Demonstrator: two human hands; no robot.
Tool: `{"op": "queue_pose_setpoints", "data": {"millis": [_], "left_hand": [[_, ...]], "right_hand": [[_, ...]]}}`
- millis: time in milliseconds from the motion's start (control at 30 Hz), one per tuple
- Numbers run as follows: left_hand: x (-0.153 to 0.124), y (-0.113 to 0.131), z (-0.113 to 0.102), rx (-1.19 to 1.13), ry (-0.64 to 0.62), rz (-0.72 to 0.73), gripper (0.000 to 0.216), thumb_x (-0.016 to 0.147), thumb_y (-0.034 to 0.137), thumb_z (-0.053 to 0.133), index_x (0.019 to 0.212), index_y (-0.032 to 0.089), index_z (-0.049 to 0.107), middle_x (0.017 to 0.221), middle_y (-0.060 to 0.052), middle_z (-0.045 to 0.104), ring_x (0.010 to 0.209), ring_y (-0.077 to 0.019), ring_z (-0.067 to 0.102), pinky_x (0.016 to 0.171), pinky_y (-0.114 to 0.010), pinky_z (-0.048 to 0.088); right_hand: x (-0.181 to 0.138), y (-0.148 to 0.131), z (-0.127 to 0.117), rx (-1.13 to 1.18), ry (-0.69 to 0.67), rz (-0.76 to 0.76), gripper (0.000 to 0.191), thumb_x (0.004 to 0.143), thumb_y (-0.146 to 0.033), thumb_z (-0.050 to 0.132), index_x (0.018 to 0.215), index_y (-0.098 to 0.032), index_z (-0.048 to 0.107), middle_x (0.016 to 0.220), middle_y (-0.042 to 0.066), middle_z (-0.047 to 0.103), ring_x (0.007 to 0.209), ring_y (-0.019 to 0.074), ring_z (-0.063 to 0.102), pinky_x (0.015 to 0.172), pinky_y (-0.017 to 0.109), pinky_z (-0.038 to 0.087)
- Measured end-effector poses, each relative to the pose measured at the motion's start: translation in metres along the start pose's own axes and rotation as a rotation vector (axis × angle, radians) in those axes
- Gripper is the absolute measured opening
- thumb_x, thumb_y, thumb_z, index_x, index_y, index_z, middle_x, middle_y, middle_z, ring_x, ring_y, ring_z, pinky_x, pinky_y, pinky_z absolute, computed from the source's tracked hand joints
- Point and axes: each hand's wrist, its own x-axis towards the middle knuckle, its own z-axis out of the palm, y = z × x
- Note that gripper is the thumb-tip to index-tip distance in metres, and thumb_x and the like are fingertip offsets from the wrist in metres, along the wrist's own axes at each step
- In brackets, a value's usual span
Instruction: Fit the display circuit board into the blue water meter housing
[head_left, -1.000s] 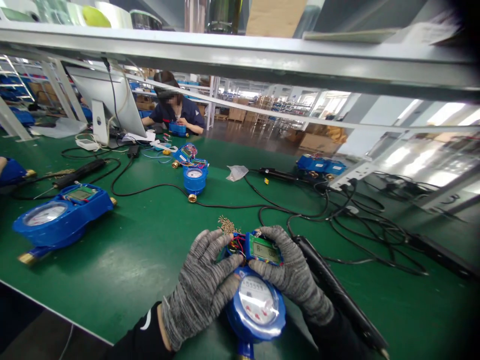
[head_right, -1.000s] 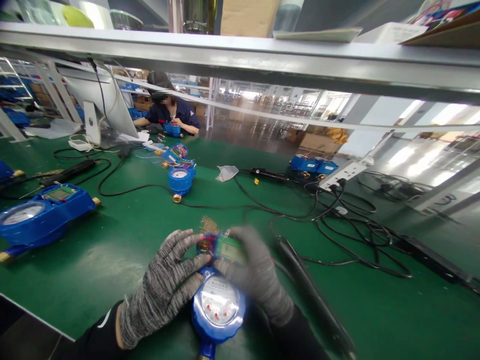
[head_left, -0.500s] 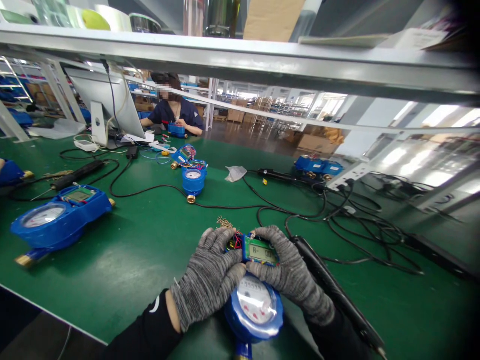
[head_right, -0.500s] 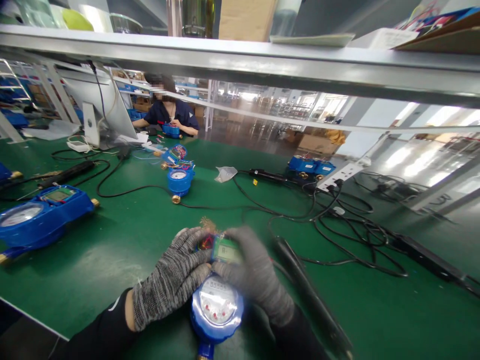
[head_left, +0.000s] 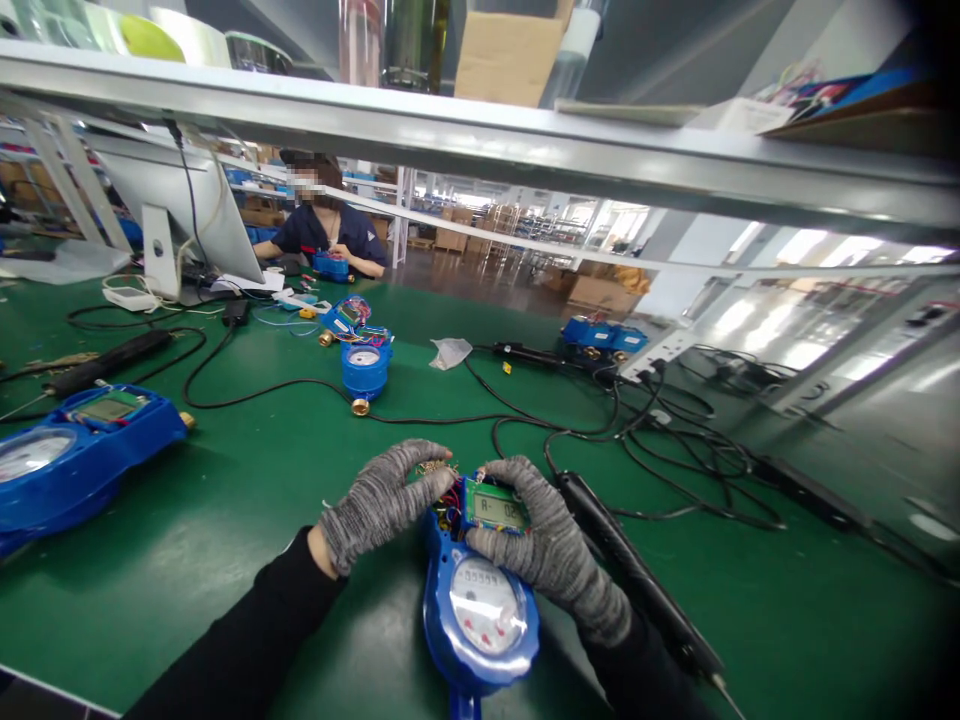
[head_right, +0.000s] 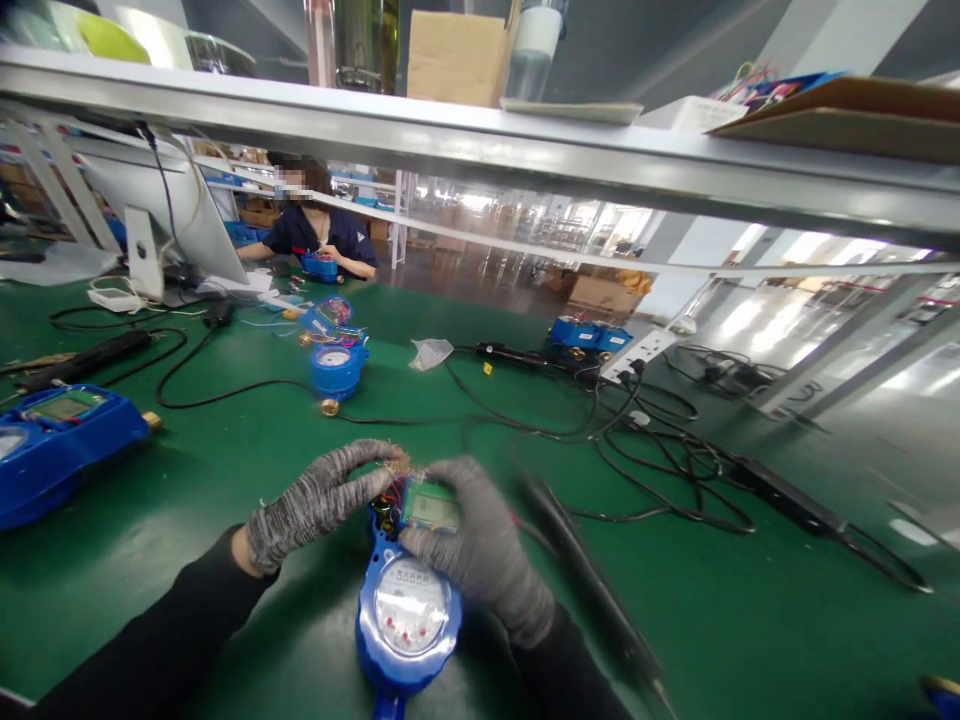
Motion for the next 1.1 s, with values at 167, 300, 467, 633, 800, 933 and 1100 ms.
{"op": "queue_pose_setpoints", "data": {"millis": [167, 300, 467, 633, 800, 933, 1100], "left_hand": [[0.013, 0.006, -0.012, 0.062, -0.278, 0.062, 0.036, 0.089, 0.032, 0.059, 0.121, 0.017, 0.065, 0.125, -0.010, 0.065, 0.119, -0.0242, 0.060, 0.107, -0.043, 0.047], [0.014, 0.004, -0.006, 0.129, -0.200, 0.030, 0.034, 0.087, 0.032, 0.063, 0.116, 0.016, 0.068, 0.120, -0.010, 0.066, 0.113, -0.0242, 0.061, 0.106, -0.041, 0.047], [0.018, 0.004, -0.004, 0.160, -0.177, 0.063, 0.026, 0.085, 0.031, 0.066, 0.106, 0.015, 0.070, 0.111, -0.008, 0.067, 0.108, -0.0229, 0.060, 0.102, -0.037, 0.048], [0.023, 0.009, -0.009, 0.246, -0.303, 0.037, 0.020, 0.088, 0.031, 0.062, 0.101, 0.017, 0.067, 0.110, -0.005, 0.068, 0.104, -0.0208, 0.061, 0.100, -0.035, 0.049], [0.022, 0.004, -0.012, 0.311, -0.289, 0.099, 0.022, 0.089, 0.033, 0.060, 0.104, 0.017, 0.066, 0.115, -0.006, 0.067, 0.110, -0.0217, 0.060, 0.104, -0.037, 0.047], [0.015, -0.007, -0.011, 0.245, -0.240, 0.156, 0.024, 0.093, 0.032, 0.056, 0.108, 0.016, 0.064, 0.122, -0.010, 0.064, 0.117, -0.0231, 0.058, 0.108, -0.040, 0.044], [0.008, -0.014, -0.010, 0.062, -0.191, 0.180, 0.026, 0.095, 0.031, 0.055, 0.113, 0.016, 0.065, 0.126, -0.011, 0.062, 0.121, -0.0226, 0.058, 0.110, -0.041, 0.044]], "right_hand": [[-0.003, 0.000, 0.000, 0.045, 0.000, 0.008, 0.055, 0.076, -0.051, 0.083, 0.118, -0.024, 0.059, 0.111, 0.005, 0.057, 0.099, 0.0280, 0.059, 0.084, 0.042, 0.051], [-0.003, 0.003, 0.001, 0.006, 0.013, -0.027, 0.053, 0.078, -0.048, 0.082, 0.118, -0.023, 0.058, 0.112, 0.007, 0.057, 0.100, 0.0299, 0.059, 0.085, 0.045, 0.051], [0.000, 0.006, 0.002, -0.012, 0.019, -0.083, 0.050, 0.082, -0.047, 0.078, 0.120, -0.023, 0.056, 0.110, 0.007, 0.058, 0.097, 0.0301, 0.061, 0.083, 0.046, 0.052], [0.001, 0.004, 0.002, -0.028, 0.019, -0.075, 0.050, 0.081, -0.046, 0.079, 0.119, -0.023, 0.056, 0.109, 0.007, 0.057, 0.096, 0.0301, 0.061, 0.081, 0.047, 0.053], [-0.001, 0.004, 0.002, -0.032, 0.002, -0.028, 0.053, 0.080, -0.049, 0.079, 0.120, -0.024, 0.055, 0.110, 0.007, 0.057, 0.097, 0.0304, 0.061, 0.081, 0.048, 0.053], [-0.001, 0.002, 0.001, -0.152, 0.029, -0.100, 0.052, 0.082, -0.055, 0.075, 0.119, -0.024, 0.056, 0.111, 0.008, 0.059, 0.101, 0.0342, 0.059, 0.090, 0.057, 0.047], [0.001, -0.002, -0.002, -0.202, 0.049, -0.140, 0.048, 0.084, -0.060, 0.071, 0.114, -0.024, 0.057, 0.106, 0.007, 0.060, 0.104, 0.0363, 0.057, 0.093, 0.060, 0.044]]}}
